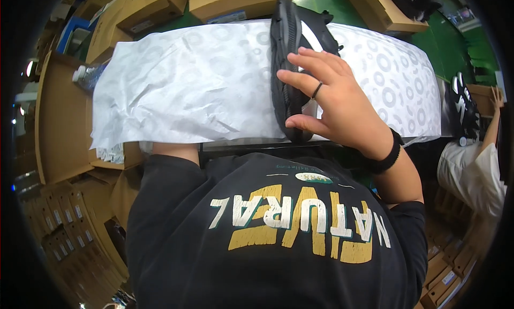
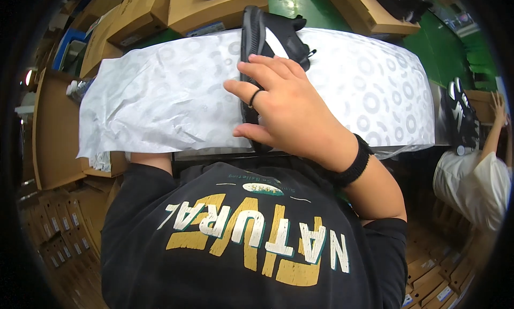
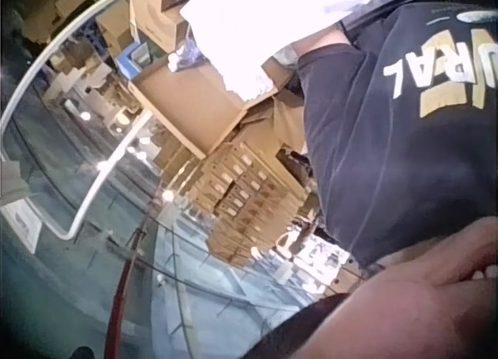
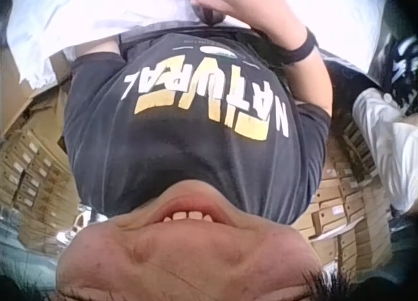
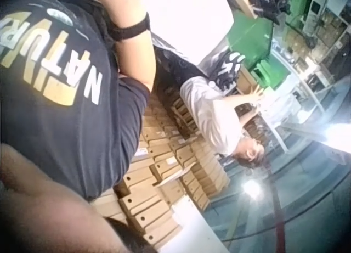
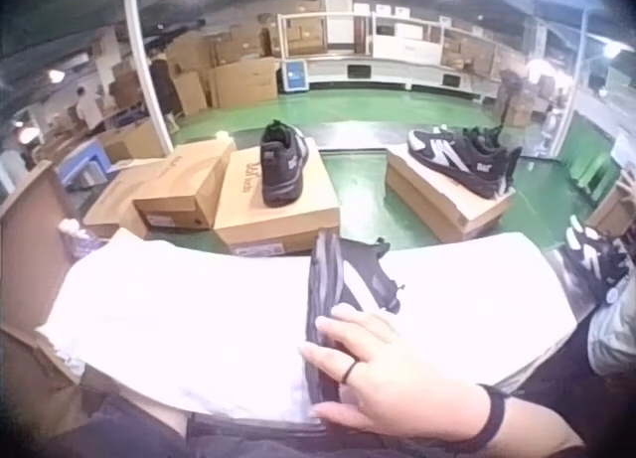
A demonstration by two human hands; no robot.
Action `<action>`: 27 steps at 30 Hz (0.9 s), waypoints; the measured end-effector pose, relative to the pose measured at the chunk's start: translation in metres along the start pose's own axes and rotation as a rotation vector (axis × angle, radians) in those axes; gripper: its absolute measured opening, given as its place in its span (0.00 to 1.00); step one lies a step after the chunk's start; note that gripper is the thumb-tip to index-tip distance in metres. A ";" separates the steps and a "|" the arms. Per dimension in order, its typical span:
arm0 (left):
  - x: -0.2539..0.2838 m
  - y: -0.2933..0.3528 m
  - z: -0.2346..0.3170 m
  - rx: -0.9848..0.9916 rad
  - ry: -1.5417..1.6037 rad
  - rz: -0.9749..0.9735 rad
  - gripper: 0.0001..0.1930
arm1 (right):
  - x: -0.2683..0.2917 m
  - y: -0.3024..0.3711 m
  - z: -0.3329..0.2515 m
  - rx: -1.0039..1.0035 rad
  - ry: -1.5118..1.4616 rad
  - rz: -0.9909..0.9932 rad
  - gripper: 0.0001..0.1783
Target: Packing manufactured shoes into individual shoe boxes and placing them on a conveyor or stack.
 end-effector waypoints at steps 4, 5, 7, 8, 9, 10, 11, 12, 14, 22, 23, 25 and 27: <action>0.002 0.019 -0.018 0.057 0.007 -0.006 0.14 | -0.004 -0.025 -0.034 0.102 -0.086 -0.009 0.32; 0.001 0.021 -0.021 0.066 0.013 -0.009 0.14 | -0.008 -0.032 -0.046 0.170 -0.114 -0.040 0.32; -0.001 0.022 -0.026 0.074 0.025 -0.018 0.14 | -0.015 -0.045 -0.065 0.216 -0.134 -0.133 0.31; -0.001 0.024 -0.029 0.080 0.030 -0.020 0.14 | -0.022 -0.049 -0.076 0.274 -0.151 -0.208 0.30; -0.002 0.025 -0.032 0.084 0.036 -0.022 0.14 | -0.027 -0.050 -0.084 0.330 -0.166 -0.283 0.29; -0.002 0.026 -0.035 0.087 0.041 -0.024 0.14 | -0.027 -0.050 -0.087 0.342 -0.137 -0.277 0.29; 0.000 0.027 -0.037 0.089 0.045 -0.019 0.14 | -0.026 -0.050 -0.087 0.348 -0.130 -0.279 0.29; 0.002 0.027 -0.039 0.090 0.048 -0.015 0.14 | -0.024 -0.051 -0.084 0.307 -0.102 -0.251 0.30; 0.007 0.023 -0.041 0.084 0.052 -0.010 0.14 | -0.023 -0.054 -0.084 0.267 -0.064 -0.216 0.31; 0.032 -0.008 -0.039 0.026 0.035 -0.037 0.15 | -0.069 -0.097 -0.099 0.007 0.087 0.012 0.28; 0.036 -0.011 -0.039 0.023 0.032 -0.036 0.15 | -0.070 -0.101 -0.098 0.013 0.093 0.021 0.28; 0.042 -0.021 -0.039 0.014 0.029 -0.043 0.15 | -0.060 -0.105 -0.097 0.060 0.130 0.204 0.19; 0.031 -0.039 -0.031 -0.009 0.048 -0.063 0.15 | -0.061 -0.107 -0.095 0.094 0.188 0.284 0.15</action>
Point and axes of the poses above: each hand's wrist, its own y-axis away from the middle knuckle, its own x-axis out of the back of the hand, z = x × y, the point moved 6 cm from there along -y, towards the middle knuckle, and after that the axes turned 6 degrees about -z, right-handed, at the moved point
